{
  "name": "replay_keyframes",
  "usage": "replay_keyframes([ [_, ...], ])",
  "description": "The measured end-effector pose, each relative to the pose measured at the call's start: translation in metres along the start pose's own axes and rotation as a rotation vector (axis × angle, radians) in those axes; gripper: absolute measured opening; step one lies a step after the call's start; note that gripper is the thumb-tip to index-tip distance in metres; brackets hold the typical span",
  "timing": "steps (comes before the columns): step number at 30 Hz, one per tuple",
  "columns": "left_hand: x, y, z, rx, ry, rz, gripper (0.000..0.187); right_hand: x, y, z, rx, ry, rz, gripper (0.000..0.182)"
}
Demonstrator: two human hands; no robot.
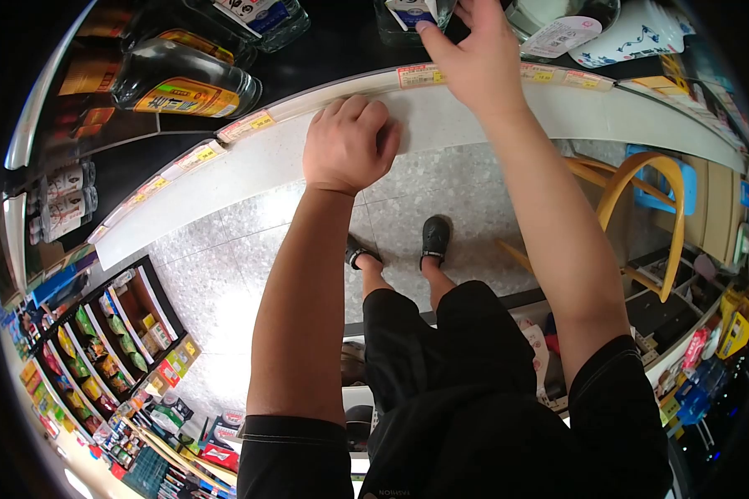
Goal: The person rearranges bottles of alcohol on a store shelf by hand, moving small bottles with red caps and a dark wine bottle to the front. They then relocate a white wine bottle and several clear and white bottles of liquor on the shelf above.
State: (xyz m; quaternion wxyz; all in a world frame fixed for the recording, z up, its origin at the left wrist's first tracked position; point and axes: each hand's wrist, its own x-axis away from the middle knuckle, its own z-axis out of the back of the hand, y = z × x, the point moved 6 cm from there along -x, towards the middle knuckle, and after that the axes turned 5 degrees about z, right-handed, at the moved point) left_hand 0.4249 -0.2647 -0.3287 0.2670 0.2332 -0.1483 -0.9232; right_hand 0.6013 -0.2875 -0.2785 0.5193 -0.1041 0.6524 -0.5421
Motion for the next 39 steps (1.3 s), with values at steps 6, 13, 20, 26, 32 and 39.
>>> replay_keyframes([
  [6, 0.000, 0.001, 0.000, -0.005, 0.000, -0.003, 0.016, 0.003, -0.016, -0.009, 0.590, 0.099, 0.177, 0.087],
  [13, 0.000, 0.001, 0.000, 0.002, -0.004, 0.003, 0.016, 0.005, -0.018, -0.015, 0.561, 0.172, 0.094, 0.095],
  [20, 0.000, 0.002, 0.000, -0.006, -0.004, 0.005, 0.016, 0.005, -0.017, -0.011, 0.544, 0.143, 0.052, 0.092],
  [26, -0.001, 0.002, 0.001, -0.007, -0.020, 0.022, 0.016, 0.003, -0.014, 0.001, 0.360, 0.034, -0.017, 0.085],
  [32, 0.000, -0.002, -0.002, -0.005, -0.031, 0.037, 0.017, 0.045, -0.003, 0.038, 0.320, 0.201, 0.038, 0.039],
  [39, -0.001, 0.000, 0.001, 0.011, -0.014, 0.020, 0.016, 0.121, -0.003, 0.116, 0.517, 0.241, -0.344, 0.012],
])
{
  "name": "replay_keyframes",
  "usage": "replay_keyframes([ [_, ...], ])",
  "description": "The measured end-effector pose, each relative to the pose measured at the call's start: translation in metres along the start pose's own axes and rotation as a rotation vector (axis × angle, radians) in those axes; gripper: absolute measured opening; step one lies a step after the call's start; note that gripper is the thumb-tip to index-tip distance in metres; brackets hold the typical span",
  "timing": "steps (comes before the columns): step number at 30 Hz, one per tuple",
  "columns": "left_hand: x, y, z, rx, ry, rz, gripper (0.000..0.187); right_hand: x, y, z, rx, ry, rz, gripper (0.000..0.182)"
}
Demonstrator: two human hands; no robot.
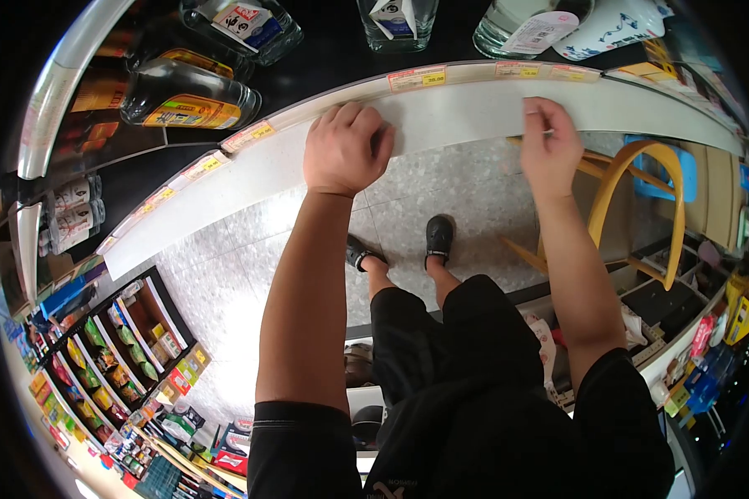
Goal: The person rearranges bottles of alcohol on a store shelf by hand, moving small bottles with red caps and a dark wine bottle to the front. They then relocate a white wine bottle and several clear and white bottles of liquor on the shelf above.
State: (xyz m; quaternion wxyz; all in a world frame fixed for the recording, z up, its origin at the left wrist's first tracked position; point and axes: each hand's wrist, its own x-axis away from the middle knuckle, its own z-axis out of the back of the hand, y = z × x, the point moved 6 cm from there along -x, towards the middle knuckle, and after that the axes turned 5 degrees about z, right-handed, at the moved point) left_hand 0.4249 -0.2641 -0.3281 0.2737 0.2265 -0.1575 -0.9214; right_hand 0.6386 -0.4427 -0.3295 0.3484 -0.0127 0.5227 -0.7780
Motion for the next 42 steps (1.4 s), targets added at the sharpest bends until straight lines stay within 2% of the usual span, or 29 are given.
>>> replay_keyframes([
  [1, 0.001, 0.001, 0.000, 0.001, 0.000, -0.006, 0.016, -0.004, 0.018, 0.009, 0.001, 0.006, -0.001, 0.012],
  [3, 0.001, -0.001, 0.000, 0.002, 0.017, 0.003, 0.015, -0.018, 0.066, 0.033, -0.239, 0.281, -0.275, 0.025],
  [4, 0.000, 0.000, 0.001, 0.001, 0.025, -0.006, 0.015, -0.025, 0.064, 0.039, -0.242, 0.289, -0.267, 0.025],
  [6, 0.001, -0.001, 0.000, -0.004, 0.006, 0.008, 0.015, -0.012, 0.085, 0.058, -0.392, 0.688, -0.747, 0.037],
  [7, 0.002, -0.001, 0.001, -0.005, 0.016, 0.001, 0.015, -0.012, 0.082, 0.059, -0.398, 0.692, -0.737, 0.037],
  [9, 0.001, -0.003, 0.001, 0.002, -0.017, 0.017, 0.015, 0.006, 0.088, 0.049, -0.349, 0.672, -0.992, 0.046],
  [10, 0.000, -0.003, 0.003, -0.004, -0.001, 0.015, 0.015, 0.004, 0.092, 0.042, -0.361, 0.667, -0.979, 0.046],
  [12, 0.001, -0.005, 0.003, 0.052, -0.044, 0.040, 0.016, 0.002, 0.103, 0.020, -0.326, 0.595, -1.141, 0.053],
  [13, 0.000, -0.003, 0.004, 0.059, -0.037, 0.047, 0.018, -0.007, 0.101, 0.010, -0.337, 0.585, -1.135, 0.053],
  [15, 0.001, -0.004, 0.004, 0.061, -0.045, 0.059, 0.019, -0.009, 0.090, -0.005, -0.065, 0.683, -1.249, 0.056],
  [16, 0.000, -0.004, 0.004, 0.075, -0.063, 0.071, 0.020, -0.012, 0.080, -0.011, -0.074, 0.677, -1.251, 0.056],
  [18, 0.001, -0.003, 0.007, 0.064, -0.061, 0.055, 0.022, -0.012, 0.052, -0.003, 0.128, 0.717, -1.256, 0.052],
  [20, 0.005, -0.014, 0.010, 0.339, -0.011, 0.238, 0.023, -0.011, 0.052, -0.001, 0.189, 0.695, -1.260, 0.051],
  [21, 0.005, -0.019, 0.015, 0.434, 0.102, 0.300, 0.024, -0.014, 0.052, -0.001, 0.242, 0.686, -1.260, 0.049],
  [22, -0.001, -0.018, 0.022, 0.459, 0.173, 0.340, 0.030, -0.013, 0.051, -0.002, 0.233, 0.700, -1.268, 0.049],
  [24, -0.026, -0.010, 0.035, 0.496, 0.307, 0.256, 0.049, -0.016, 0.051, -0.001, 0.302, 0.688, -1.244, 0.050],
  [26, -0.069, 0.011, 0.052, 0.454, 0.295, 0.226, 0.078, -0.013, 0.058, 0.000, 0.360, 0.691, -1.238, 0.051],
  [28, -0.105, 0.013, 0.048, 0.591, 0.163, 0.208, 0.098, -0.016, 0.060, 0.001, 0.405, 0.687, -1.215, 0.051],
  [29, -0.115, 0.008, 0.037, 0.684, 0.035, 0.220, 0.104, -0.016, 0.061, 0.000, 0.377, 0.706, -1.222, 0.052],
  [30, -0.123, 0.000, 0.024, 0.665, -0.004, 0.182, 0.103, -0.014, 0.062, -0.001, 0.349, 0.722, -1.236, 0.052],
  [32, -0.130, -0.005, 0.021, 0.664, -0.111, 0.349, 0.098, -0.015, 0.068, -0.001, 0.349, 0.724, -1.214, 0.052],
  [35, -0.136, 0.003, 0.038, 0.460, -0.033, 0.344, 0.095, -0.011, 0.073, 0.000, 0.368, 0.734, -1.216, 0.052],
  [36, -0.137, 0.005, 0.038, 0.452, -0.008, 0.344, 0.099, -0.012, 0.072, 0.002, 0.378, 0.744, -1.225, 0.051],
  [38, -0.141, 0.007, 0.037, 0.481, 0.086, 0.328, 0.091, -0.014, 0.065, 0.003, 0.394, 0.746, -1.246, 0.050],
  [39, -0.143, 0.006, 0.036, 0.580, 0.056, 0.372, 0.073, -0.014, 0.062, 0.002, 0.335, 0.751, -1.240, 0.051],
  [40, -0.152, 0.005, 0.036, 0.527, 0.087, 0.343, 0.079, -0.012, 0.062, 0.001, 0.277, 0.760, -1.236, 0.051],
  [42, -0.165, -0.001, 0.030, 0.529, 0.050, 0.374, 0.076, -0.010, 0.067, 0.001, 0.306, 0.749, -1.225, 0.051],
])
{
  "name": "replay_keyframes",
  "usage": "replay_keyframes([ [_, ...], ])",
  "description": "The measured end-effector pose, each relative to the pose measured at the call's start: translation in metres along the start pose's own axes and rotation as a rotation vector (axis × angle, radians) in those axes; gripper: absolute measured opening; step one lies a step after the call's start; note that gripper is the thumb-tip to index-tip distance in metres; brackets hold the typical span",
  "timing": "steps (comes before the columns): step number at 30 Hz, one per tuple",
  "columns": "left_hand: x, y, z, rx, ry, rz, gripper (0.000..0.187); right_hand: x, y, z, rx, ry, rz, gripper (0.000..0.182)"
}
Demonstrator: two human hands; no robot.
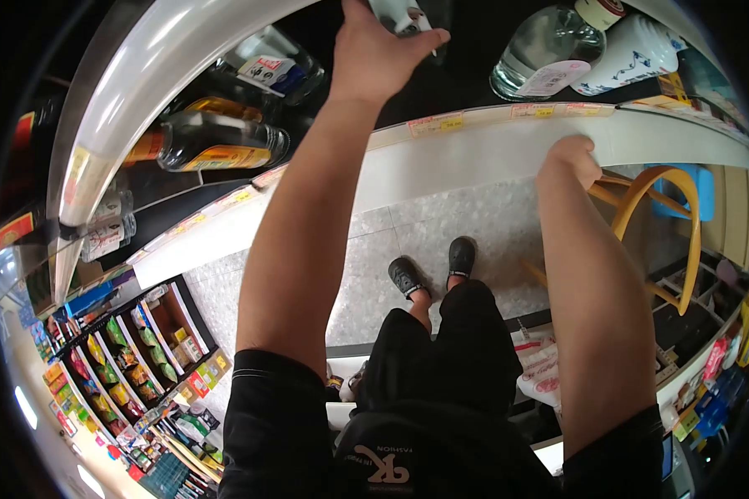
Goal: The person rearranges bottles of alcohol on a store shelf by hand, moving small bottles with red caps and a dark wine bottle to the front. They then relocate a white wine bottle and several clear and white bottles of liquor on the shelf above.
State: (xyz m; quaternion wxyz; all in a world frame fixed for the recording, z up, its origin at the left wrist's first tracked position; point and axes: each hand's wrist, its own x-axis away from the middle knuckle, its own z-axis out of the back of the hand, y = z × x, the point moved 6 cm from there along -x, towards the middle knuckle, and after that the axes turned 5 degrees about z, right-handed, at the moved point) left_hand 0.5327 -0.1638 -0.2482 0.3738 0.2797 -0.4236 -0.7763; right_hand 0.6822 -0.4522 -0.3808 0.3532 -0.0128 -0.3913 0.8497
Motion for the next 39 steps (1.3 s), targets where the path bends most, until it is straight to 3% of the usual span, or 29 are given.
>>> replay_keyframes([
  [2, -0.005, 0.003, -0.006, 0.003, -0.059, -0.027, 0.078, -0.003, 0.001, 0.004, 0.025, 0.010, 0.018, 0.051],
  [8, 0.011, 0.018, 0.000, 0.166, 0.105, -0.109, 0.088, -0.003, 0.003, 0.002, 0.064, 0.036, 0.022, 0.052],
  [10, 0.034, 0.026, 0.015, 0.076, 0.346, -0.431, 0.069, -0.006, 0.002, 0.003, 0.026, 0.060, 0.017, 0.054],
  [11, 0.050, 0.033, 0.029, 0.013, 0.404, -0.290, 0.063, -0.009, 0.000, -0.006, 0.034, 0.049, 0.026, 0.054],
  [13, 0.080, 0.047, 0.054, 0.029, 0.660, -0.469, 0.058, -0.012, 0.002, -0.005, 0.034, 0.041, 0.022, 0.054],
  [14, 0.079, 0.045, 0.060, 0.214, 0.760, -0.523, 0.048, -0.009, 0.001, -0.005, 0.030, 0.027, 0.020, 0.054],
  [16, 0.072, 0.031, 0.089, 0.010, 0.718, -0.385, 0.069, 0.000, -0.002, -0.002, 0.000, 0.002, -0.004, 0.054],
  [17, 0.073, 0.034, 0.097, -0.169, 0.789, -0.384, 0.053, 0.002, -0.003, 0.001, -0.031, -0.008, -0.035, 0.053],
  [18, 0.070, 0.036, 0.100, -0.162, 0.789, -0.384, 0.053, 0.001, -0.004, 0.001, -0.034, -0.002, -0.033, 0.053],
  [22, 0.063, 0.048, 0.105, 0.127, 0.810, -0.477, 0.047, -0.011, 0.004, -0.008, 0.018, 0.020, 0.010, 0.053],
  [24, 0.054, 0.047, 0.107, -0.198, 0.573, -0.467, 0.037, -0.013, 0.002, -0.007, -0.008, 0.018, 0.020, 0.053],
  [28, 0.009, 0.013, 0.136, -0.082, 0.601, -0.362, 0.047, -0.007, 0.000, -0.004, 0.035, 0.017, 0.034, 0.054],
  [30, 0.002, 0.014, 0.138, -0.599, 0.554, -0.356, 0.045, -0.005, -0.001, -0.002, 0.049, 0.024, 0.036, 0.054],
  [31, -0.001, 0.010, 0.144, -0.594, 0.547, -0.357, 0.045, -0.002, -0.003, 0.000, 0.046, 0.012, 0.031, 0.054],
  [33, 0.002, 0.014, 0.128, -1.682, 0.725, -0.606, 0.043, -0.001, -0.004, 0.001, 0.045, 0.000, 0.027, 0.054],
  [34, 0.005, 0.016, 0.124, -1.680, 0.726, -0.606, 0.043, -0.001, -0.004, 0.000, 0.035, 0.001, 0.023, 0.054],
  [36, 0.022, 0.026, 0.126, -0.770, 0.527, -0.478, 0.036, -0.002, -0.002, -0.001, 0.029, 0.000, 0.021, 0.053],
  [37, 0.029, 0.035, 0.118, -0.768, 0.530, -0.478, 0.036, -0.004, -0.001, -0.003, 0.029, 0.007, 0.018, 0.053],
  [39, 0.044, 0.049, 0.115, -0.174, 0.515, -0.474, 0.027, -0.007, 0.001, -0.004, 0.030, 0.020, 0.013, 0.053],
])
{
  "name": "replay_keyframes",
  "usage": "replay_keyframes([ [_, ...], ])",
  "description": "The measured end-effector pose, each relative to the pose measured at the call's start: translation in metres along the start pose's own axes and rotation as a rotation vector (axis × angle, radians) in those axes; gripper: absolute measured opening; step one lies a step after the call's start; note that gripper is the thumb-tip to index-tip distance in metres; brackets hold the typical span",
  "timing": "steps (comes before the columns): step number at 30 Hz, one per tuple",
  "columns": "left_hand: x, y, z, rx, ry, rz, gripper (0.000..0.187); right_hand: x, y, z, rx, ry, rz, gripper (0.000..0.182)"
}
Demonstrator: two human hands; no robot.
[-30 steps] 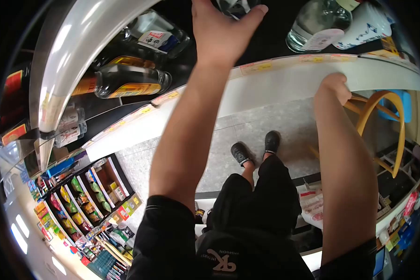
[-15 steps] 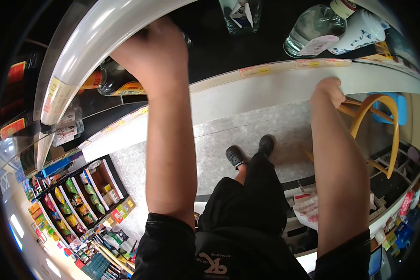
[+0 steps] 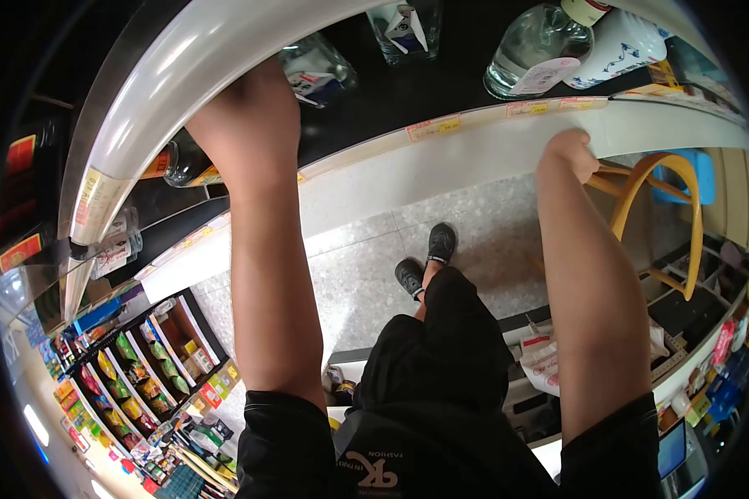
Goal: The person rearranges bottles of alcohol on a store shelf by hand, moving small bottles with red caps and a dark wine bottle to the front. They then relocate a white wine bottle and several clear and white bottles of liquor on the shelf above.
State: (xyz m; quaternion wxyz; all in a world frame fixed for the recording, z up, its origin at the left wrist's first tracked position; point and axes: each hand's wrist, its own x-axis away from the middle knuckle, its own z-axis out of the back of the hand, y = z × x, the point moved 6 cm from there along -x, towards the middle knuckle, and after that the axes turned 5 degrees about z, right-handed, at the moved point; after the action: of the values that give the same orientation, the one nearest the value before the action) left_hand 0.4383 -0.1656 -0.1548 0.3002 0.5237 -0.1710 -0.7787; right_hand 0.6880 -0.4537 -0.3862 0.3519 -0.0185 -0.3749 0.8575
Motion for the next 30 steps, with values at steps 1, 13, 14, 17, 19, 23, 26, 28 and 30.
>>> replay_keyframes([
  [1, 0.003, 0.008, -0.003, 0.006, -0.002, -0.001, 0.027, 0.000, -0.001, 0.000, 0.017, 0.010, 0.023, 0.053],
  [13, 0.023, 0.043, -0.044, 0.134, -0.144, 0.247, 0.016, 0.008, -0.006, 0.006, 0.036, 0.027, 0.025, 0.051],
  [14, 0.021, 0.053, -0.048, 0.120, -0.147, 0.209, 0.018, 0.007, -0.006, 0.006, 0.037, 0.029, 0.025, 0.051],
  [17, 0.011, 0.081, -0.036, 0.260, -0.560, 0.074, 0.031, 0.010, -0.008, 0.008, 0.026, 0.002, 0.016, 0.051],
  [19, 0.016, 0.066, -0.054, 0.267, -0.393, 0.167, 0.026, 0.008, -0.006, 0.006, 0.033, 0.010, 0.024, 0.051],
  [23, 0.029, 0.029, -0.045, 0.659, -0.165, 0.292, 0.028, 0.008, -0.006, 0.007, 0.049, 0.042, 0.014, 0.050],
  [26, 0.018, -0.025, -0.058, 0.949, -0.076, 0.472, 0.031, 0.006, -0.005, 0.005, 0.046, 0.034, 0.049, 0.051],
  [28, 0.019, -0.047, -0.060, 1.085, -0.011, 0.600, 0.031, 0.001, 0.000, 0.000, 0.035, 0.023, 0.038, 0.052],
  [30, 0.012, -0.054, -0.081, 1.067, -0.016, 0.598, 0.032, -0.002, 0.002, -0.003, 0.021, 0.005, 0.021, 0.053],
])
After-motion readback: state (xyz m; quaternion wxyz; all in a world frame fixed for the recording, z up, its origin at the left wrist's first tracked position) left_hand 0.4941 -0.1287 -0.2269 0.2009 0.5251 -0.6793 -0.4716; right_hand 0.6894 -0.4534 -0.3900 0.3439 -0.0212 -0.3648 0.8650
